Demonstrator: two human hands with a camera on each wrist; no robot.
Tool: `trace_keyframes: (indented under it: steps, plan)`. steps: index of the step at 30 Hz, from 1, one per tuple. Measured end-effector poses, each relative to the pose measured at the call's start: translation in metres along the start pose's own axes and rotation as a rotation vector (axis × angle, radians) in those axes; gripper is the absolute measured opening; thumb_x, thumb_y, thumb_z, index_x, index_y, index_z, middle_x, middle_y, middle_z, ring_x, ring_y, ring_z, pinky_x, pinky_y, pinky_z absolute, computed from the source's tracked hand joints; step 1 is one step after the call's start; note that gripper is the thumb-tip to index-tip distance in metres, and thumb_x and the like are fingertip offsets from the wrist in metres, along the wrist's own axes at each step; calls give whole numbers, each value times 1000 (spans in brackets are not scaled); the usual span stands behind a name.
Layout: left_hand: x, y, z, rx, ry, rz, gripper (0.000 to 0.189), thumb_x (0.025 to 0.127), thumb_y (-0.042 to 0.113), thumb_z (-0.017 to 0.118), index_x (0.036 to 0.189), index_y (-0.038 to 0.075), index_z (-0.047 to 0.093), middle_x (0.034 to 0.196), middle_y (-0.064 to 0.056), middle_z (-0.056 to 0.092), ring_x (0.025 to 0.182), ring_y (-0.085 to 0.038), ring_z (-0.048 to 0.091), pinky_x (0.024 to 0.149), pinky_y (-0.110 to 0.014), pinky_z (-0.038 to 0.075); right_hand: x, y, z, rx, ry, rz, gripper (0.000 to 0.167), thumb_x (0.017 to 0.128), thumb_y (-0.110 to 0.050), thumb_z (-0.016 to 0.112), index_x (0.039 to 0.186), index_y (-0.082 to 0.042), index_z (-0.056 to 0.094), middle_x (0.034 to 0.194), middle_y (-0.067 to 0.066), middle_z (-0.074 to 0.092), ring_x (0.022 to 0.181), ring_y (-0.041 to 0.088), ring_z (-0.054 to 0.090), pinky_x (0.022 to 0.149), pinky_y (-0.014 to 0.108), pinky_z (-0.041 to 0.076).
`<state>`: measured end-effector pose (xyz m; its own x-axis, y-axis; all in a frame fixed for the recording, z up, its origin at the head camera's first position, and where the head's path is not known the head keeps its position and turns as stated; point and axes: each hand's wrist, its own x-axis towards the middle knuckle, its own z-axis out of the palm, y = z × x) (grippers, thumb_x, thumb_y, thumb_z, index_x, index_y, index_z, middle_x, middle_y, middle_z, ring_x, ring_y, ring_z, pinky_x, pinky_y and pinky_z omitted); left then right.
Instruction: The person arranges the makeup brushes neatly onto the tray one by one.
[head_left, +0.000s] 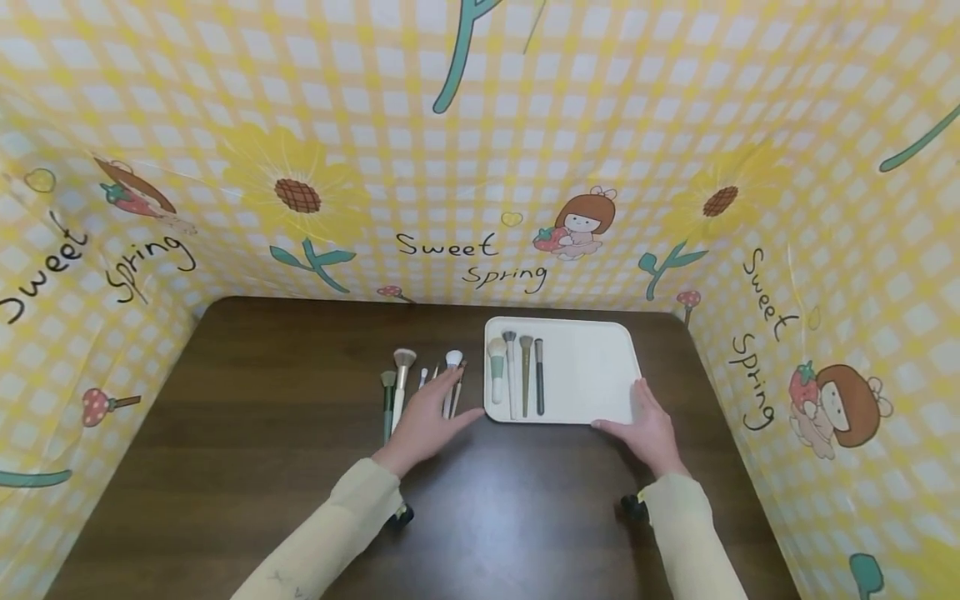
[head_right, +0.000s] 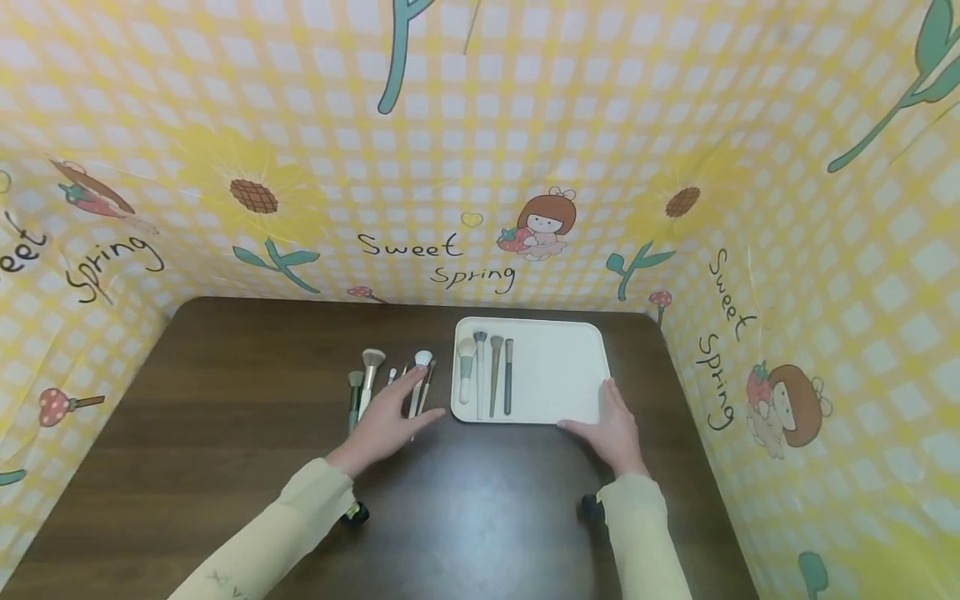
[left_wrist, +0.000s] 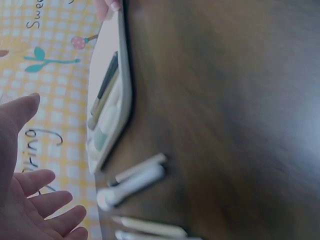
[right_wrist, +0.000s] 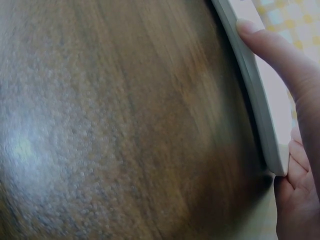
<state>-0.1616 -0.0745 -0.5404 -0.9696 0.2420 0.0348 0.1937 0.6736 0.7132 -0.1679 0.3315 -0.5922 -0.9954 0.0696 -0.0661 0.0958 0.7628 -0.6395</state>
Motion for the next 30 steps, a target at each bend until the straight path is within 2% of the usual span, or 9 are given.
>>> trace_keyframes:
  steps: [7,13,22,30]
  plan:
    - [-34,-22,-19,-12,54,-87,83,90,52,74,154,7,44,159,-18,36,144,-41,34,110,-60,33,-3,0,2,-9,4,-5,127,73,-58,87,157,8,19,164,25,13,150,41,15,117,55,20]
    - [-55,-38,-39,34,119,-139,78,93,46,74,151,2,45,154,-25,40,140,-46,37,109,-62,33,-3,-1,2,-6,1,5,129,72,-60,87,158,7,19,164,24,14,151,40,15,118,53,20]
    - [-74,-53,-57,77,143,-218,71,96,40,70,148,-2,46,150,-29,43,135,-49,40,107,-63,34,-2,-1,2,13,4,16,129,71,-58,88,158,6,18,165,23,12,151,39,14,118,53,19]
    - [-79,-63,-56,112,128,-279,64,96,31,70,145,-6,49,141,-32,48,128,-50,45,103,-64,37,-1,0,2,8,11,6,128,71,-58,88,157,7,19,164,25,14,151,40,16,118,54,20]
